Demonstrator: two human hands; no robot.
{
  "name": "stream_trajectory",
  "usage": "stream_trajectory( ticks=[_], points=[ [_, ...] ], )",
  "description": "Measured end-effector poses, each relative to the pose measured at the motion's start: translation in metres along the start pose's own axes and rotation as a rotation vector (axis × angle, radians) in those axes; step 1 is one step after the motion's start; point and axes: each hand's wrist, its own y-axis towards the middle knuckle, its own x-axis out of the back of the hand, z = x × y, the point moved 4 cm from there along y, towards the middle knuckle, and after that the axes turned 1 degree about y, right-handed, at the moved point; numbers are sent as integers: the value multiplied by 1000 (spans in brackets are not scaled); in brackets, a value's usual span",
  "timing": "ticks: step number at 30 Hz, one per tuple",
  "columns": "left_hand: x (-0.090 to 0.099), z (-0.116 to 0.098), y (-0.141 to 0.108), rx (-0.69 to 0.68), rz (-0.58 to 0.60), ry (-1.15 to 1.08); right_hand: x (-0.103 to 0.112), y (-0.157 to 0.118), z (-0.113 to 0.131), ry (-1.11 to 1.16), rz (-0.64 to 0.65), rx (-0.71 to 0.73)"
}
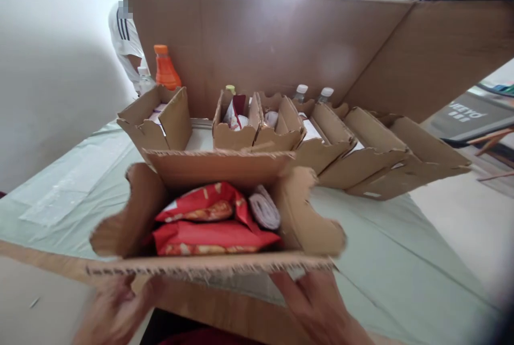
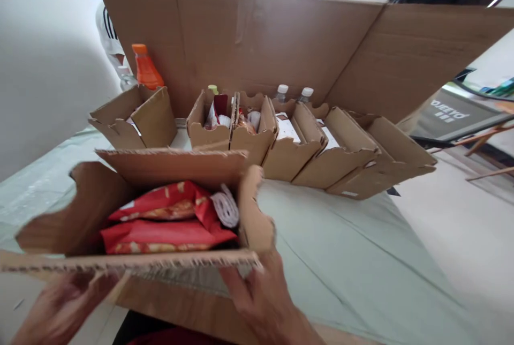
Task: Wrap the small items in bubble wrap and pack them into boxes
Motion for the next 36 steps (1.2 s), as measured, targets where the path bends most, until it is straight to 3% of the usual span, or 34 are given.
stream_trajectory(
  ticks=[1,3,6,8,10,12,14,16,19,21,23,25,28,30,36],
  points=[
    [11,-8,9,0,-60,-3,-9,15,10,26,6,18],
    [14,-35,39,-72,-88,-91,-18,51,20,106,-1,33],
    [-13,-66,78,-203,-51,-190,-7,80,16,127,-64,7],
    [-37,-70,81,-267,9,-209,10,70,3,21,-107,-50],
    [-57,-57,68,-234,98,-217,23,40,-12,-104,-144,-103],
    [-62,-35,52,-152,167,-252,21,4,-24,-185,-164,-114],
    [-50,-12,49,-89,186,-312,0,-25,-29,-201,-89,-64],
    [-25,4,64,-71,157,-355,-30,-41,-25,-164,-35,28],
    [9,15,103,-101,42,-328,-60,-38,-15,-34,14,173],
    [17,20,113,-117,-88,-272,-66,-23,-15,56,65,169],
    [7,29,102,-91,-200,-239,-66,-4,-25,127,95,58],
    [-18,39,76,-57,-225,-255,-70,14,-37,207,151,-65],
    [-57,43,40,-78,-104,-260,-93,30,-46,390,342,-145],
    [-71,37,34,-129,-36,-226,-108,32,-49,484,402,-180],
    [-74,20,66,-296,273,-128,-112,25,-52,315,168,-165]
  ],
)
